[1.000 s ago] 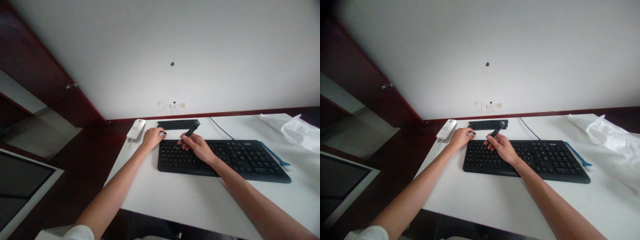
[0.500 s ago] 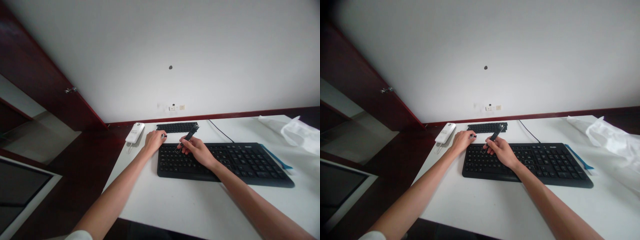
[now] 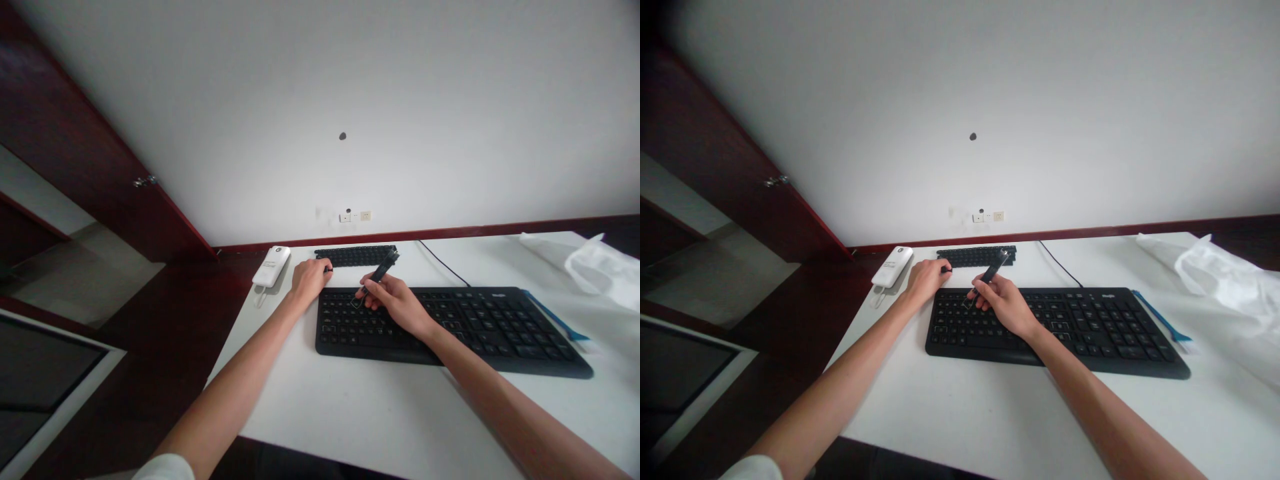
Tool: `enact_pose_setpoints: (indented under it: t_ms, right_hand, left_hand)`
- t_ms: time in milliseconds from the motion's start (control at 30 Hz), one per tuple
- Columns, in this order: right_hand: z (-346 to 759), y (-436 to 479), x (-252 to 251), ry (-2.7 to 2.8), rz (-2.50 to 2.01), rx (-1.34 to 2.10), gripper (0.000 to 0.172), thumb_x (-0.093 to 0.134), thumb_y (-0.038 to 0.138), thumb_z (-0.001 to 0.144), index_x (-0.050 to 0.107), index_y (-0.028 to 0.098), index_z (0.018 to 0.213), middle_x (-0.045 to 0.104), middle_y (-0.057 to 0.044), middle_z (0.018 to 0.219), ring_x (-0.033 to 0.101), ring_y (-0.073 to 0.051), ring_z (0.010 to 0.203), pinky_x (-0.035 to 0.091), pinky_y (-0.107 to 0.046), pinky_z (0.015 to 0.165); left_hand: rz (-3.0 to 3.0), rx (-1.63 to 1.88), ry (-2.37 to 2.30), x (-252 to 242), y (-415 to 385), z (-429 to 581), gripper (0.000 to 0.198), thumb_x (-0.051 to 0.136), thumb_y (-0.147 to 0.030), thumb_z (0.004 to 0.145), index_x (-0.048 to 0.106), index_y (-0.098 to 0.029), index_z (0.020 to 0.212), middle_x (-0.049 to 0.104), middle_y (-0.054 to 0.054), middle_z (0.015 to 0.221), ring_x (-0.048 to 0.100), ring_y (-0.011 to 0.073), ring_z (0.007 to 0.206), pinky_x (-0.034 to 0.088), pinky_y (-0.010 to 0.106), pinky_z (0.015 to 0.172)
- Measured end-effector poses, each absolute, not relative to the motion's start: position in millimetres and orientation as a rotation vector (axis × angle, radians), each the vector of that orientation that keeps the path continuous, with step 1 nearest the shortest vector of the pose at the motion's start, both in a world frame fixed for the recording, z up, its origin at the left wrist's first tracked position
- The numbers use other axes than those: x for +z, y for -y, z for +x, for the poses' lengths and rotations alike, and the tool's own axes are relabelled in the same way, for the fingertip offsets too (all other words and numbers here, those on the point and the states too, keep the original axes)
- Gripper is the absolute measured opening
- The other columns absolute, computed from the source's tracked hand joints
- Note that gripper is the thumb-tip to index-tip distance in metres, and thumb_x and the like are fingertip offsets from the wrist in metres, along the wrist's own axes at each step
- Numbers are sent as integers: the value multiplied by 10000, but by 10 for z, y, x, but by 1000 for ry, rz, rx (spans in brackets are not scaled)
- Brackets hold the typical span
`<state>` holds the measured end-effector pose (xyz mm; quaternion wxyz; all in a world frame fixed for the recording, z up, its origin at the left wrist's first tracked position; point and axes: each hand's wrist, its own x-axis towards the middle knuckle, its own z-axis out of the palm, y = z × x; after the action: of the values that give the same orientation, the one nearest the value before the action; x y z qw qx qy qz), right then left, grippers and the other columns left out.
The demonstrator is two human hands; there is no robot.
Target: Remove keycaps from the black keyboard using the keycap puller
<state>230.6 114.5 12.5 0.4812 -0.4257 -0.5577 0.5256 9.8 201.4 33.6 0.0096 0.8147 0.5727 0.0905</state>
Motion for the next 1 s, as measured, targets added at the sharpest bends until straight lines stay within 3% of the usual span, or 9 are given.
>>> enact_pose_setpoints:
  t_ms: [733,1000]
  right_hand:
    - [2305,-1135,162,1362,-1052,1281,466,661,636,926,631,185,1042,786,-113,920,672,-194,712,553,-353,664]
    - [2306,-1140,144,1336,-1056,1297,512,687,666,894,634,178,1039,785,-112,905,698,-197,721,581,-354,677]
  left_hand:
    - [2520,306,-1826,399,-1946,124,324,679,-313,976,657,-305,1299,768,52,1140,711,251,1053,484,330,923]
    - [2488,527,-1622,595,-1259,130,152,645,-382,992,737,-264,1015,746,-7,870,703,188,854,491,282,778]
